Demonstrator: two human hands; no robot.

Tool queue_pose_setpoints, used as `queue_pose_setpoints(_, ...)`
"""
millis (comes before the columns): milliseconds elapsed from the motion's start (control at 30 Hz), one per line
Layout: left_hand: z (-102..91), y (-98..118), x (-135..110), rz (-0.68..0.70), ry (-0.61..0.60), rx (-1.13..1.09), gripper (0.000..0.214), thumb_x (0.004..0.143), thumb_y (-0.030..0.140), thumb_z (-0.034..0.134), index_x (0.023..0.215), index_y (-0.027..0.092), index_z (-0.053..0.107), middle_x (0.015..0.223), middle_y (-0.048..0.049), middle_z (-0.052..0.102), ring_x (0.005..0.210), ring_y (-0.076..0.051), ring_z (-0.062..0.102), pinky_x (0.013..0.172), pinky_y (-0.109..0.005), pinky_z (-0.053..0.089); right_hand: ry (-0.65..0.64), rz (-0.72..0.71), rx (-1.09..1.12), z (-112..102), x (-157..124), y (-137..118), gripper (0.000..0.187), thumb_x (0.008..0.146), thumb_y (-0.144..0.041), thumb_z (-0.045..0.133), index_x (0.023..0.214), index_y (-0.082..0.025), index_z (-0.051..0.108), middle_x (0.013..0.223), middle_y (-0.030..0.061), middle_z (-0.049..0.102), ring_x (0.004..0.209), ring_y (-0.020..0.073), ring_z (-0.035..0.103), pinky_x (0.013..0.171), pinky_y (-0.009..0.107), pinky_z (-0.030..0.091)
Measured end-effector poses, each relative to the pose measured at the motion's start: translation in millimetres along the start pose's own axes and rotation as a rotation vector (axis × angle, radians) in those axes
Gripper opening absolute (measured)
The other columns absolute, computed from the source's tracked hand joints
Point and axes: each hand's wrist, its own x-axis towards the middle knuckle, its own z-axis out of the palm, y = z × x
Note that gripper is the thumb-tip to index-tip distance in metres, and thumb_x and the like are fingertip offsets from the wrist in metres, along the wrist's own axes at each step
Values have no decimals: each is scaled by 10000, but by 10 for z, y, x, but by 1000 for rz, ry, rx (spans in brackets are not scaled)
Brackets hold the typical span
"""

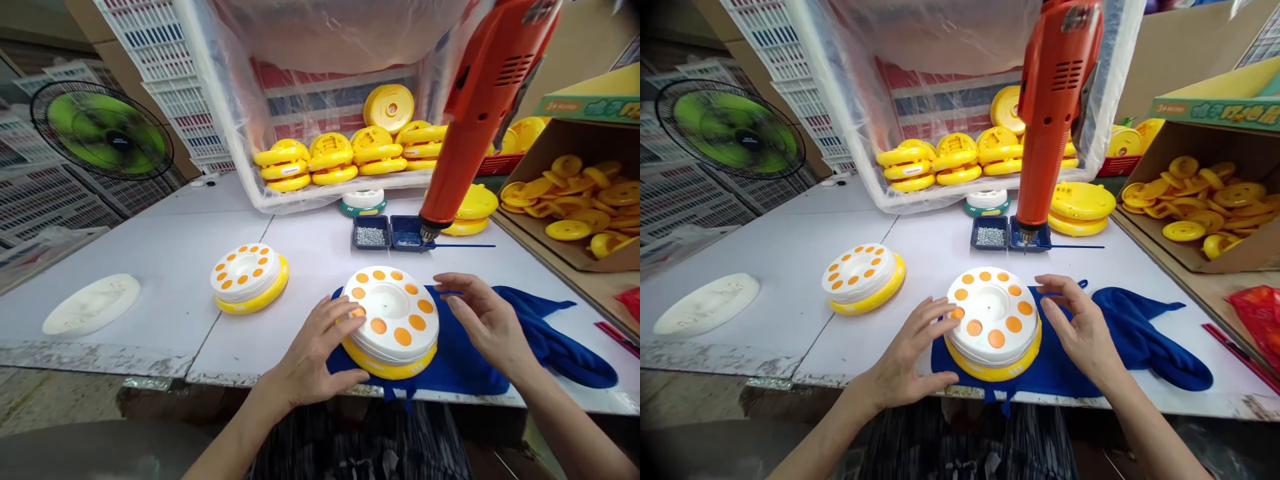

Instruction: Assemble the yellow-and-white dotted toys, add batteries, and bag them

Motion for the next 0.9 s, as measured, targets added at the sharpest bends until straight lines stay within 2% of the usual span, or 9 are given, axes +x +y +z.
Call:
queue_pose_setpoints(100,-58,65,131,-204,52,-78,573,997,461,480,1506,264,306,1558,-124,386,1467,-281,326,1233,-522,246,-136,-116,-106,100,179,-100,342,991,-383,495,1326,-316,507,1389,65,532,1301,264,495,1087,479,433)
queue_pose_setpoints(167,-37,58,289,-309,58,-110,549,1029,451,386,1524,237,285,1599,-119,328,1491,-257,280,1239,-485,248,-250,-171,-151,159,252,-147,412,996,-387,483,1402,-329,441,1467,66,464,1371,270,427,1140,508,370)
queue_pose_setpoints(300,76,-101,507,-386,-36,-149,584,1006,468,418,1506,182,327,1613,-146,300,1510,-264,237,1240,-488,233,-467,-265,-212,212,187,-207,482,989,-460,497,1442,-326,402,1505,83,430,1403,279,387,1156,533,344)
queue_pose_setpoints(367,130,-199,495,-395,-59,-180,582,990,448,449,1498,188,337,1608,-148,312,1510,-267,238,1237,-496,233,-598,-346,-292,202,88,-235,535,965,-516,531,1449,-327,401,1522,84,423,1421,293,364,1178,565,295)
queue_pose_setpoints(433,174,-260,432,-410,-35,-214,568,984,436,445,1488,193,350,1601,-144,328,1505,-258,253,1238,-485,233,-670,-409,-371,181,12,-262,560,941,-545,564,1438,-332,421,1520,82,435,1415,308,376,1183,596,266)
queue_pose_setpoints(500,211,-273,372,-442,21,-242,563,990,451,418,1480,180,363,1594,-146,341,1499,-240,269,1241,-457,231,-633,-406,-379,161,2,-274,510,956,-521,548,1423,-341,444,1499,77,462,1396,304,405,1166,586,308)
queue_pose_setpoints(633,291,-236,402,-528,104,-267,602,1004,499,334,1488,141,364,1608,-143,315,1504,-213,251,1247,-404,207,-395,-253,-284,158,145,-186,449,1014,-446,434,1447,-326,432,1495,76,466,1388,279,429,1148,511,379)
queue_pose_setpoints(800,332,-299,625,-597,-121,-216,663,1008,539,239,1512,120,338,1601,-147,336,1502,-249,253,1239,-444,178,-390,-122,-293,158,113,31,556,989,-516,433,1467,-230,420,1553,143,389,1416,331,397,1152,555,373)
queue_pose_setpoints(900,306,-337,677,-612,-111,-224,687,1005,569,205,1517,130,337,1604,-142,330,1502,-254,255,1233,-433,188,-351,-84,-331,113,-2,71,576,991,-522,421,1506,-268,367,1567,115,385,1444,333,360,1171,576,328)
